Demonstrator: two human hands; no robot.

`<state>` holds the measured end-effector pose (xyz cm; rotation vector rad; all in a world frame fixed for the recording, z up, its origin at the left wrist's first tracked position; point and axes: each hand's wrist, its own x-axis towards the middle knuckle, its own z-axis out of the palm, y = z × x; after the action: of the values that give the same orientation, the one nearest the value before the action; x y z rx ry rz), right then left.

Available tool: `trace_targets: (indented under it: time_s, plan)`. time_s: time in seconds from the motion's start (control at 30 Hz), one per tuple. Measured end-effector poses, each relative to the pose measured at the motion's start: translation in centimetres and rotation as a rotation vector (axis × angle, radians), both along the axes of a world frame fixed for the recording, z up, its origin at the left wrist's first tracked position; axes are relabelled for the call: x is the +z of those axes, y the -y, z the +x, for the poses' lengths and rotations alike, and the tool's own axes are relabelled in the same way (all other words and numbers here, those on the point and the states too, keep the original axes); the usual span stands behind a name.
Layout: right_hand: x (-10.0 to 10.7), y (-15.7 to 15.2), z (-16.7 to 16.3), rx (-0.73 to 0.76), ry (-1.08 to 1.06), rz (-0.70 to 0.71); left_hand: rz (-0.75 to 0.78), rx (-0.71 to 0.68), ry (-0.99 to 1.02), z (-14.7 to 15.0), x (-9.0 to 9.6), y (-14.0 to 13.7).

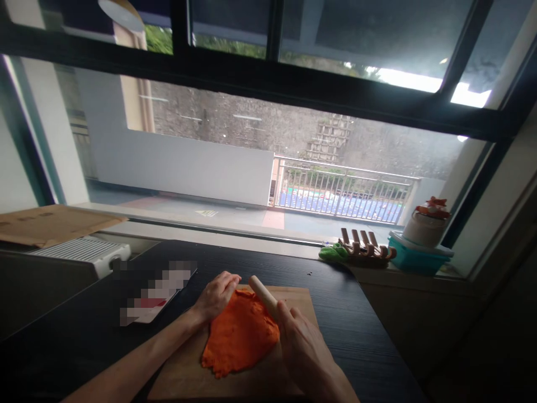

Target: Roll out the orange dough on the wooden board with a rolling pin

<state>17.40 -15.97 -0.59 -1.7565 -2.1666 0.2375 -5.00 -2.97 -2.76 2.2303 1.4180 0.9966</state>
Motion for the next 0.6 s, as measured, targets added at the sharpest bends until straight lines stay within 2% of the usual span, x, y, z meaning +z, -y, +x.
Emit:
trace_targets:
  time_s: [0.1,0.23,0.37,0.47,0.6]
  plan:
    - [-0.3,0.2,-0.2,-0.011,0.053,0.028,-0.011,0.013,-0.009,0.1,0.1,0.1]
    - [-0.4,-0.6,-0.7,-0.081,0.157,-0.01,-0.075,0.03,0.001,0.1,0.5,0.4]
    - [0.5,-1.8,0.1,-0.062,0.081,0.017,-0.094,0.044,0.024,0.1,1.0,0.7]
    - [0.5,-1.0,1.1,0.01,0.023,0.055,-0.089,0.027,0.007,0.0,1.1,0.9]
    - [-0.7,0.9,1.5,-0.051,0.11,0.014,-0.088,0.009,-0.036,0.1,1.1,0.8]
